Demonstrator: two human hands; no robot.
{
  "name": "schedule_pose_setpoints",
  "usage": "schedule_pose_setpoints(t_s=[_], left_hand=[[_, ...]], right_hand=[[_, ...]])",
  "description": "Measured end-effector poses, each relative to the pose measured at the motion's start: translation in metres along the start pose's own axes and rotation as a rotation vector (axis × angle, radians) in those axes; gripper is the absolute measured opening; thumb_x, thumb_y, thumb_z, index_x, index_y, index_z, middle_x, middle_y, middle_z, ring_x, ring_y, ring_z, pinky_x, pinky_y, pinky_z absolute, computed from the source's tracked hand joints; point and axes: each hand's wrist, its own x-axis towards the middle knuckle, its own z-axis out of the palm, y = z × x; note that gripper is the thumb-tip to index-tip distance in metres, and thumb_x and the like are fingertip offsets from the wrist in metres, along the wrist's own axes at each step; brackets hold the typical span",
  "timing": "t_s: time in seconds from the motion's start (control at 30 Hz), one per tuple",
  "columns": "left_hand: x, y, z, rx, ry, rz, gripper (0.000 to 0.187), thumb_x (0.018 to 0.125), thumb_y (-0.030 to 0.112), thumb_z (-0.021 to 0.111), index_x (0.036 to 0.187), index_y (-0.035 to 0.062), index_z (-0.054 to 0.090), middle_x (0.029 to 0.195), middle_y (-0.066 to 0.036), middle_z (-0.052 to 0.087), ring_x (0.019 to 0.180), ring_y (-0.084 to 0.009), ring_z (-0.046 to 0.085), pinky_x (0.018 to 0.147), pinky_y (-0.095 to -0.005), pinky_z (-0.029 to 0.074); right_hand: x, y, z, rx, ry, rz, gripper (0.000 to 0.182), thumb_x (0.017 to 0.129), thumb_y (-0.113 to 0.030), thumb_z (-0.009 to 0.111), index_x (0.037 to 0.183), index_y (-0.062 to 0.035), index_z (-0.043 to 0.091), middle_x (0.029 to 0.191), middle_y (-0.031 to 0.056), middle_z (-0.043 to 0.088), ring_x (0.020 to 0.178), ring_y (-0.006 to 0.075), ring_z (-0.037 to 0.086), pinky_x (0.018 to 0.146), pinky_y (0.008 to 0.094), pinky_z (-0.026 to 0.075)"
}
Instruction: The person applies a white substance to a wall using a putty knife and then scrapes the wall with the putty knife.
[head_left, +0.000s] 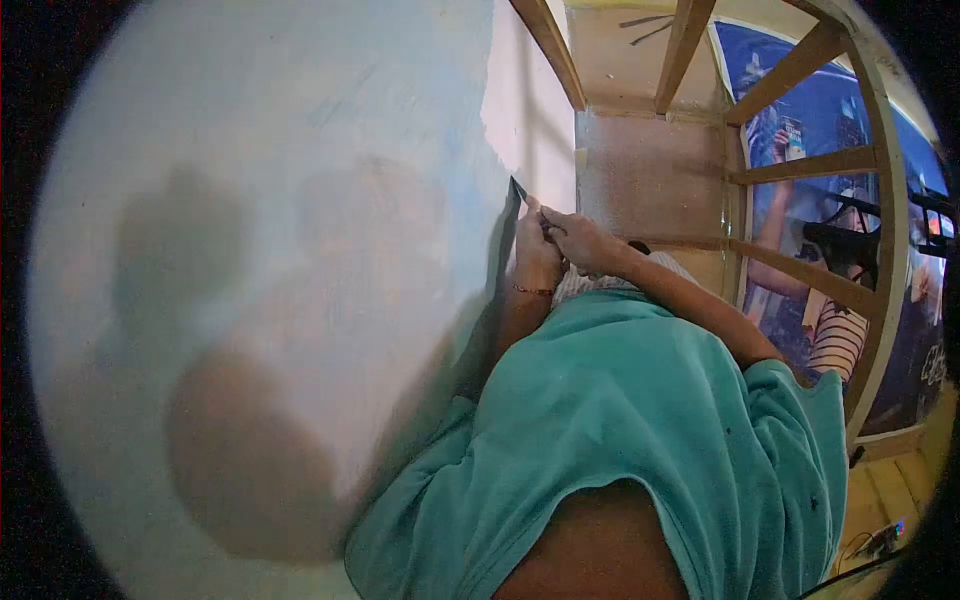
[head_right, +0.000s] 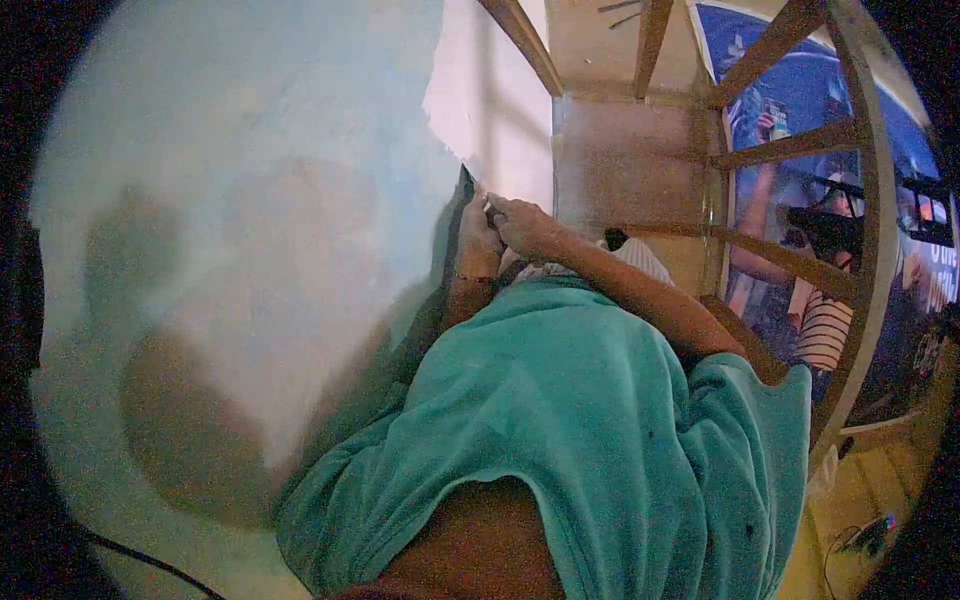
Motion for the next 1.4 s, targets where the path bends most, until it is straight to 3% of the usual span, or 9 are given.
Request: schedule_pose_setpoints(t_s=[0.07,0.17,0.27,0.37,0.47,0.67,1.07,1.17,1.4], left_hand=[[0.000,0.002,-0.001,-0.007,0.003,-0.001,0.038,0.082,0.033,0.041,0.088,-0.0036,0.048,0.084,-0.014,0.051,0.080,-0.0242,0.051,0.071,-0.0359,0.044],[0.002,0.002,-0.003,-0.016,0.008,-0.009,0.037,0.082,0.033,0.041,0.088,-0.0036,0.048,0.084,-0.014,0.051,0.080,-0.0242,0.051,0.071,-0.0360,0.044],[0.002,0.002,-0.002,-0.013,0.011,-0.008,0.037,0.082,0.033,0.041,0.088,-0.0036,0.048,0.084,-0.014,0.051,0.080,-0.0242,0.051,0.071,-0.0360,0.044],[0.005,-0.001,-0.004,-0.021,0.018,-0.005,0.037,0.082,0.032,0.041,0.088,-0.0036,0.048,0.084,-0.014,0.051,0.080,-0.0243,0.051,0.071,-0.0361,0.044],[0.006,0.001,-0.004,-0.030,0.024,-0.010,0.037,0.082,0.032,0.041,0.087,-0.0036,0.048,0.084,-0.014,0.051,0.080,-0.0243,0.051,0.071,-0.0362,0.044],[0.004,0.002,-0.003,-0.029,0.033,-0.014,0.037,0.082,0.032,0.041,0.087,-0.0036,0.048,0.084,-0.014,0.051,0.080,-0.0244,0.051,0.071,-0.0363,0.044],[0.016,-0.001,-0.007,-0.053,0.011,-0.014,0.036,0.082,0.031,0.041,0.087,-0.0036,0.048,0.084,-0.014,0.051,0.081,-0.0245,0.051,0.071,-0.0366,0.043],[0.017,0.000,-0.010,-0.063,0.017,-0.012,0.036,0.082,0.031,0.041,0.087,-0.0036,0.048,0.084,-0.014,0.051,0.081,-0.0246,0.051,0.071,-0.0367,0.043],[0.013,0.000,-0.006,-0.069,0.021,-0.009,0.035,0.082,0.031,0.040,0.087,-0.0037,0.048,0.084,-0.014,0.051,0.081,-0.0247,0.051,0.071,-0.0368,0.043]], right_hand=[[0.006,0.008,0.003,0.007,-0.024,0.015,0.037,0.083,-0.013,0.033,0.119,-0.0057,0.035,0.073,0.0188,0.054,0.055,0.0226,0.053,0.054,0.0348,0.044],[0.032,0.044,0.019,-0.018,0.154,-0.251,0.035,0.082,-0.012,0.034,0.116,-0.0025,0.037,0.075,0.0179,0.055,0.060,0.0229,0.054,0.057,0.0342,0.044],[0.028,0.043,0.016,-0.058,0.142,-0.265,0.035,0.082,-0.012,0.034,0.115,-0.0006,0.038,0.075,0.0168,0.055,0.057,0.0211,0.054,0.053,0.0328,0.044],[0.007,0.014,0.000,-0.020,0.003,-0.097,0.035,0.082,-0.012,0.034,0.114,0.0005,0.038,0.082,0.0209,0.056,0.062,0.0242,0.056,0.056,0.0353,0.044],[0.010,0.006,-0.004,-0.047,-0.007,-0.038,0.036,0.081,-0.012,0.034,0.116,-0.0029,0.037,0.084,0.0218,0.056,0.062,0.0244,0.056,0.058,0.0370,0.044],[0.017,0.023,0.002,-0.143,0.092,-0.177,0.039,0.080,-0.012,0.035,0.118,-0.0060,0.036,0.085,0.0201,0.056,0.068,0.0281,0.057,0.064,0.0382,0.044],[0.011,0.018,0.001,-0.099,0.070,-0.128,0.033,0.078,-0.011,0.038,0.110,-0.0022,0.044,0.095,0.0187,0.055,0.085,0.0324,0.054,0.077,0.0391,0.041],[0.016,0.021,0.004,-0.045,0.110,-0.196,0.027,0.075,-0.008,0.041,0.099,0.0027,0.047,0.089,0.0222,0.055,0.082,0.0346,0.054,0.073,0.0400,0.043],[0.010,0.014,-0.003,-0.115,0.096,-0.120,0.032,0.078,-0.012,0.038,0.107,-0.0022,0.046,0.092,0.0190,0.056,0.083,0.0339,0.054,0.075,0.0395,0.041]])
